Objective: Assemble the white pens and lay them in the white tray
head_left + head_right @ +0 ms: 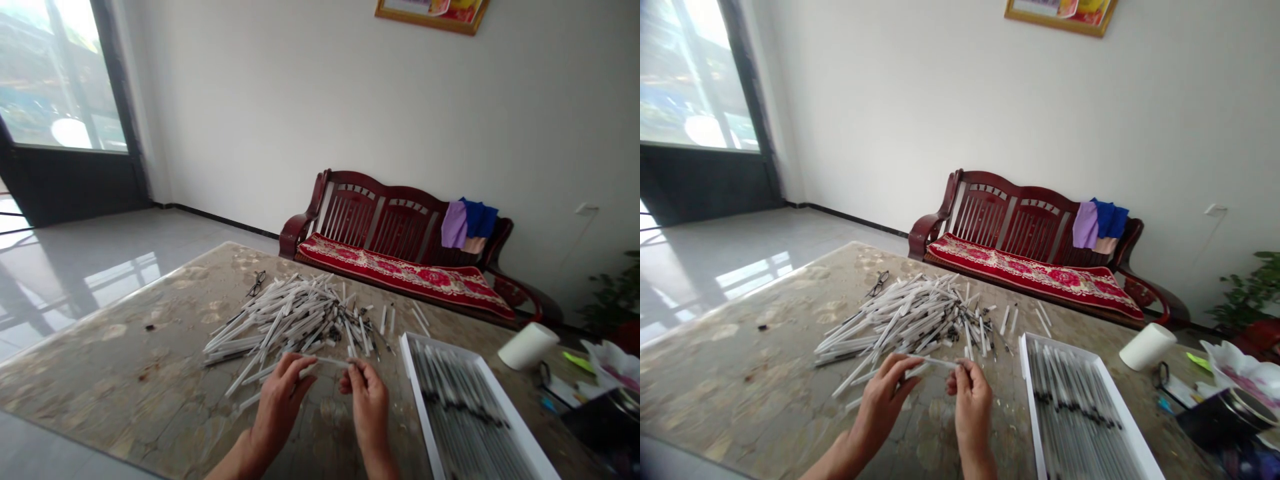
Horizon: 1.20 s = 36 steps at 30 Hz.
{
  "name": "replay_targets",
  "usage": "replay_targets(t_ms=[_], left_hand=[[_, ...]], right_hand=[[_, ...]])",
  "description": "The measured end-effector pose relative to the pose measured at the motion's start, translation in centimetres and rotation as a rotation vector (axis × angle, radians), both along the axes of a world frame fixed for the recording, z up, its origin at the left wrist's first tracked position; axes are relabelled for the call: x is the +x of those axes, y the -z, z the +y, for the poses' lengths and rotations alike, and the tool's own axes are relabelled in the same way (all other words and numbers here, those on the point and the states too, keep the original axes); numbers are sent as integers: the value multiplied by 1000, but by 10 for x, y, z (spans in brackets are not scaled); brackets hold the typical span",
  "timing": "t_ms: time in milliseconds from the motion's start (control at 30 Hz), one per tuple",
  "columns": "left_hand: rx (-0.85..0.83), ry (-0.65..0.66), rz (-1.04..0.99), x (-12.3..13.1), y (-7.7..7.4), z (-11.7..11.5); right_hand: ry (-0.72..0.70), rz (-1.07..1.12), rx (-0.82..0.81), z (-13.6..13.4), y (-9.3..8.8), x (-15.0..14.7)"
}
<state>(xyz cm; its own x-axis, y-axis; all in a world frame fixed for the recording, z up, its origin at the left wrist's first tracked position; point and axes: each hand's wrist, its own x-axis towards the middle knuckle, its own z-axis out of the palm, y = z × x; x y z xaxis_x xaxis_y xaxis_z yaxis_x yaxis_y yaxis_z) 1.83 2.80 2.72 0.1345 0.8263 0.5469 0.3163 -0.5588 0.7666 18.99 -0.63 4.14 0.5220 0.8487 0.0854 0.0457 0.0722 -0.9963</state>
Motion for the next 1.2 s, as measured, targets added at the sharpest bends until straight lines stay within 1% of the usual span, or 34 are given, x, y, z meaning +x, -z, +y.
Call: replay_targets(t_ms=[33, 67, 133, 167, 233, 300, 367, 433, 500, 567, 633, 700, 767, 933, 1033, 1100, 1133, 1200], left_hand=[[-134, -4, -122, 2, 5, -2], [-279, 24, -234, 5, 10, -4], [-596, 145, -427, 13, 17, -5], [-694, 183, -514, 18, 18, -4], [-805, 190, -666, 25, 18, 1], [-836, 153, -758, 30, 16, 8], [-836, 104, -787, 32, 15, 16], [-829, 63, -778, 32, 17, 21], [-819, 38, -758, 30, 19, 24], [-803, 24, -747, 29, 21, 25], [-789, 16, -747, 27, 23, 25], [-779, 14, -753, 25, 25, 25], [-771, 17, -748, 23, 26, 25], [-738, 2, -739, 23, 26, 24], [-722, 6, -731, 23, 25, 24], [-732, 11, -735, 24, 26, 24], [-742, 10, -748, 24, 26, 24], [-765, 6, -785, 25, 27, 25]], right_hand=[[27, 61, 0, 0, 1, 1], [37, 111, 0, 0, 2, 1], [6, 162, -9, 0, 7, -1], [-24, 164, -22, -1, 11, -4], [-85, 136, -58, -1, 18, -8], [-144, 73, -98, 4, 25, -6], [-174, -61, -120, 16, 26, 4], [-147, -319, -126, 34, 22, 19], [-78, -672, -160, 57, 13, 32], [-48, -977, -278, 79, 5, 38], [-68, -1197, -413, 96, 0, 37], [-106, -1334, -505, 107, 0, 32], [-131, -1393, -542, 112, 3, 26], [-163, -1416, -512, 109, 7, 21], [-159, -1364, -421, 103, 7, 25], [-125, -1200, -278, 96, 9, 29], [-110, -1065, -195, 91, 11, 31], [-102, -713, -70, 78, 16, 31]])
